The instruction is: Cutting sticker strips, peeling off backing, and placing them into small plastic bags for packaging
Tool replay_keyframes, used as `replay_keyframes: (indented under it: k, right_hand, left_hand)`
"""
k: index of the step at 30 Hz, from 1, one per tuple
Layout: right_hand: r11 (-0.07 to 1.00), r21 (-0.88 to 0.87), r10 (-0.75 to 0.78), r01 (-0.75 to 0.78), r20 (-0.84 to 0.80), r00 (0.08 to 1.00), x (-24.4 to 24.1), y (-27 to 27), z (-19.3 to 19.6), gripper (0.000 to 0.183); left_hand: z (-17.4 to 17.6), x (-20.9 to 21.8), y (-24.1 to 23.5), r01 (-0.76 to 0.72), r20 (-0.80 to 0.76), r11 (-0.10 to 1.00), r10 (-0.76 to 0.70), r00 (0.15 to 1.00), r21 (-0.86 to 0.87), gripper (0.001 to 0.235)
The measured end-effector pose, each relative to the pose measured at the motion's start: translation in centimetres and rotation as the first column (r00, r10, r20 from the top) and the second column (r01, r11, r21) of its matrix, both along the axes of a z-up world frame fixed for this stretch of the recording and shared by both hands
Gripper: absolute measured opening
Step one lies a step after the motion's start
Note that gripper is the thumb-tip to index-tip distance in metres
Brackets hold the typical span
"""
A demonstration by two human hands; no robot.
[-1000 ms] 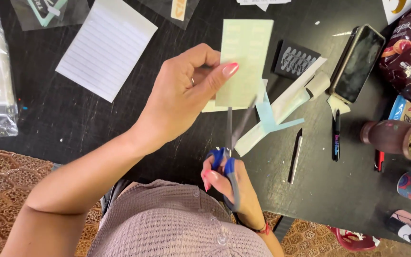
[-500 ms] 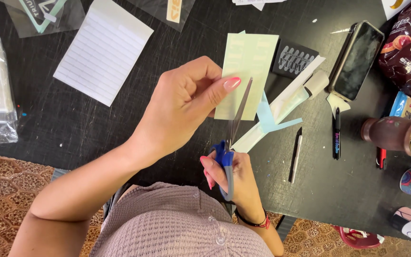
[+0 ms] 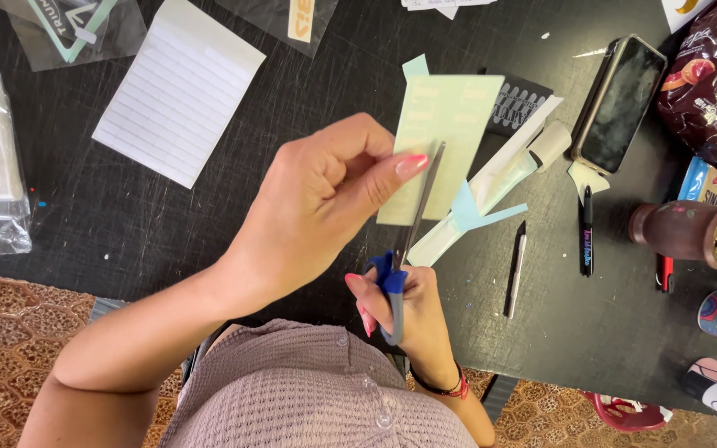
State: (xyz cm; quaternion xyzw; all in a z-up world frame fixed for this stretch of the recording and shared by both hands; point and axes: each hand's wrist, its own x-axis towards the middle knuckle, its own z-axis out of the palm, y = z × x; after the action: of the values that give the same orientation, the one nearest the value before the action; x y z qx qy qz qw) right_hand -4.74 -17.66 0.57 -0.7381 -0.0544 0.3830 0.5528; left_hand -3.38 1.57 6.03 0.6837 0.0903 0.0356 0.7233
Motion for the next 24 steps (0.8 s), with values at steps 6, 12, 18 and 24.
replay_keyframes:
  k: [6, 12, 18, 24]
  right_hand:
    - [0.992, 0.122, -0.022, 0.012, 0.082, 0.996, 0.9, -0.1, 0.4, 0.045]
    - [0.997, 0.066, 0.024, -0.035, 0.161, 0.987, 1.0, 0.3, 1.1, 0.05]
    - [0.998, 0.039, -0.06, 0.058, 0.045, 0.997, 0.7, 0.1, 0.8, 0.05]
    - [0.964, 0.208, 0.208, -0.168, -0.191, 0.959, 1.0, -1.0, -0.5, 0.045]
  left_hand:
    - [-0.8, -0.7, -1.4, 0.088, -0.066, 0.993, -0.093, 0.993, -0.08, 0.032]
    - [-0.2, -0.8, -1.4, 0.107, -0.112, 0.988, -0.119, 0.986, -0.108, 0.03]
    - [1.0, -0.8, -1.3, 0.117, -0.176, 0.912, -0.2, 0.964, -0.393, 0.03]
    - [-2.5, -0.8, -0.5, -0.054, -0.052, 0.935, 0.038, 0.998, -0.352, 0.012]
